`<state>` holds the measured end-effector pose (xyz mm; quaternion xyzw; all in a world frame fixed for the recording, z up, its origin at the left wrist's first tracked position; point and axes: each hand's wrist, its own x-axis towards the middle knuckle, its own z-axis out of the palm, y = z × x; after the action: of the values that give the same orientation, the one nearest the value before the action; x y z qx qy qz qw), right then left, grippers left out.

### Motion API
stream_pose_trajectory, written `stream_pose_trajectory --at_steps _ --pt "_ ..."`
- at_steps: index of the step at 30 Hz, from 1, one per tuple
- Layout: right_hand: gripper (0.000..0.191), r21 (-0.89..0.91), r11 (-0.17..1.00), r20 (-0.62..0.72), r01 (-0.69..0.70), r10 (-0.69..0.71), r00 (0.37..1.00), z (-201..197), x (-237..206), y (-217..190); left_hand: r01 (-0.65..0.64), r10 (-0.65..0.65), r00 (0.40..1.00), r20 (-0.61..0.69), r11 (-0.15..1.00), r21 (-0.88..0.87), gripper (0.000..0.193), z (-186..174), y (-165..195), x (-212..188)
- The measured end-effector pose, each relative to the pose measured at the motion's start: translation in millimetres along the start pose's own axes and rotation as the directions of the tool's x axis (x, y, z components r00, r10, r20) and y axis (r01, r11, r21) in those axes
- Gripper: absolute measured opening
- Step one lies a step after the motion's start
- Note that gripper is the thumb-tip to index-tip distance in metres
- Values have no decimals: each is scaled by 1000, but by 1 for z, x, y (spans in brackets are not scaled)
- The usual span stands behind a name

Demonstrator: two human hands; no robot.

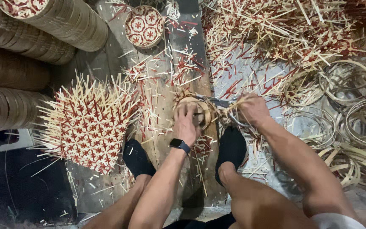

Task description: The person weaves a small, round basket using red and natural-colored bamboo strips. They use shears to trim the excess ends of the strips and then place a circular bamboo frame around the woven base to shape it. The finished basket is placed on a stack of similar baskets.

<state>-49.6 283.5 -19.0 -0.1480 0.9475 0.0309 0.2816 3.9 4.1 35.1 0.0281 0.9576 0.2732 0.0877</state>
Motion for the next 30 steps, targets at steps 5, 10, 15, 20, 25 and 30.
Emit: stream_pose_trajectory --at_steps 5,10,15,20,25,30 --pt "33 175 984 -92 -29 46 995 -23 0 -17 63 -63 998 5 998 -29 68 4 11 1" --pt "39 30 999 -102 -14 17 995 -21 5 -24 -26 26 1000 18 999 -32 66 -2 4 4" --pt "31 66 994 -234 85 -67 970 -25 -14 -2 -131 131 991 -9 986 -102 74 -2 -6 3" --pt "46 -43 999 -153 30 -36 988 -26 1 -27 -248 256 965 63 963 -107 76 -6 -9 7" --pt "38 36 997 -168 71 -64 984 -10 -3 -4 -205 204 975 93 979 6 66 -17 0 1" --pt "48 35 998 -96 43 -40 995 -19 -10 2 -84 65 982 -179 991 -103 66 0 13 -12"
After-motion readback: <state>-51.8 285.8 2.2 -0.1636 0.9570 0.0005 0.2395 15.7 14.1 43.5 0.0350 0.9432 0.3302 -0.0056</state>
